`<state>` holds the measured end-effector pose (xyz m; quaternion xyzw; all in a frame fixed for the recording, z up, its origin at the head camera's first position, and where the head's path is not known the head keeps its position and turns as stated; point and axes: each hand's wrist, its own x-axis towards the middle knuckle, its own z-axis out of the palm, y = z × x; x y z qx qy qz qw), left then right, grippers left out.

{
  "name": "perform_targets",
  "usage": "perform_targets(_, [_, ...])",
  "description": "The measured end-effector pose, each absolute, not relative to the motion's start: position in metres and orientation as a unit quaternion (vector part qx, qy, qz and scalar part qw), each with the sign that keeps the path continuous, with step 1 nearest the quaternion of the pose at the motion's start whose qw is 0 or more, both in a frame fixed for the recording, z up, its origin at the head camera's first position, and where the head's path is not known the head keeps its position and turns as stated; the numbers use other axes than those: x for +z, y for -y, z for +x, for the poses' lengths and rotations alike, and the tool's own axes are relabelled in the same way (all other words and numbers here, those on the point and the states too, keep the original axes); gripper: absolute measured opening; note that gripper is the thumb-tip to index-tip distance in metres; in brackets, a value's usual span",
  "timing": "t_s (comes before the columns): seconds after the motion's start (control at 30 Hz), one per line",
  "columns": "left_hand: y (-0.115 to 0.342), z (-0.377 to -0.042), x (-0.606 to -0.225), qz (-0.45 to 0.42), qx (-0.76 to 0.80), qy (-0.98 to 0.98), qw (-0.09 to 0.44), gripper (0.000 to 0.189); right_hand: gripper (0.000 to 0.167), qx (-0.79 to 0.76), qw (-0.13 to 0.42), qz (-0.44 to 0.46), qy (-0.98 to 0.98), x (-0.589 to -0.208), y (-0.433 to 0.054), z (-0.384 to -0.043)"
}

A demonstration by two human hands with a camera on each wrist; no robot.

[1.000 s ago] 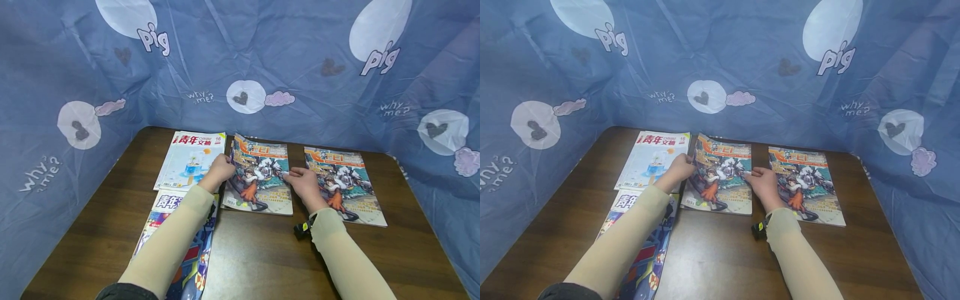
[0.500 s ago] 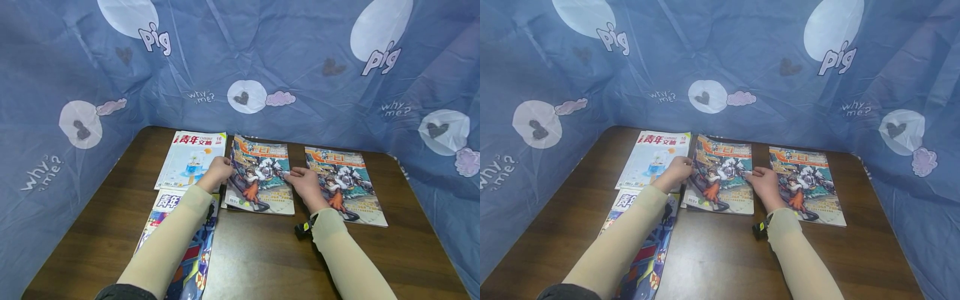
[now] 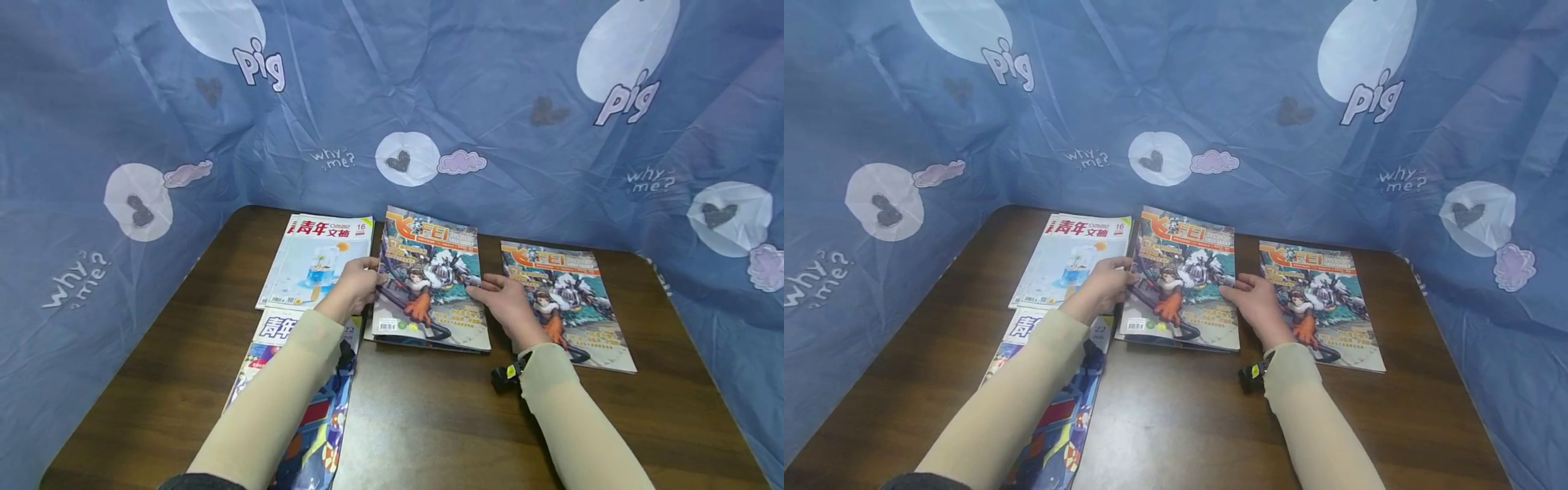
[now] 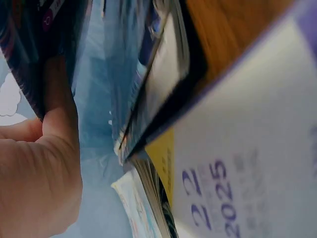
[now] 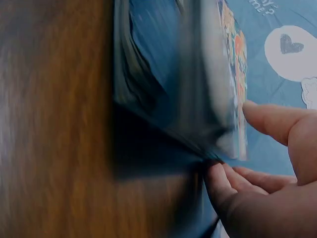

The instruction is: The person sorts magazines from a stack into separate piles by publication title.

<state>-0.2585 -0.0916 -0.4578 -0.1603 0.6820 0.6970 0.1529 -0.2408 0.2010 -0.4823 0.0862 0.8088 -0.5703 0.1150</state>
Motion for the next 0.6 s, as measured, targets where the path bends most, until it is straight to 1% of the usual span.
perform_targets(0.13, [0.086, -0.254, -0.456, -0.150, 0.712, -0.666, 0.162, 0.054, 0.075, -0.536, 0.139, 0.080, -0.829, -0.478, -0.213, -0.238])
perform_targets(0.27, [0.078, -0.251, -0.455, -0.142, 0.715, -0.665, 0.161, 0.055, 0.074, -0.526, 0.141, 0.089, -0.834, -0.477, -0.223, -0.237])
perform_targets(0.4, [0.066, -0.248, -0.453, -0.137, 0.726, -0.657, 0.148, 0.051, 0.074, -0.543, 0.132, 0.104, -0.823, -0.473, -0.233, -0.233])
perform_targets(0.47, [0.059, -0.247, -0.453, -0.131, 0.729, -0.656, 0.144, 0.048, 0.074, -0.544, 0.121, 0.108, -0.823, -0.471, -0.239, -0.230])
perform_targets(0.6, [0.042, -0.245, -0.453, -0.116, 0.719, -0.669, 0.147, 0.048, 0.075, -0.538, 0.095, 0.124, -0.828, -0.467, -0.253, -0.222])
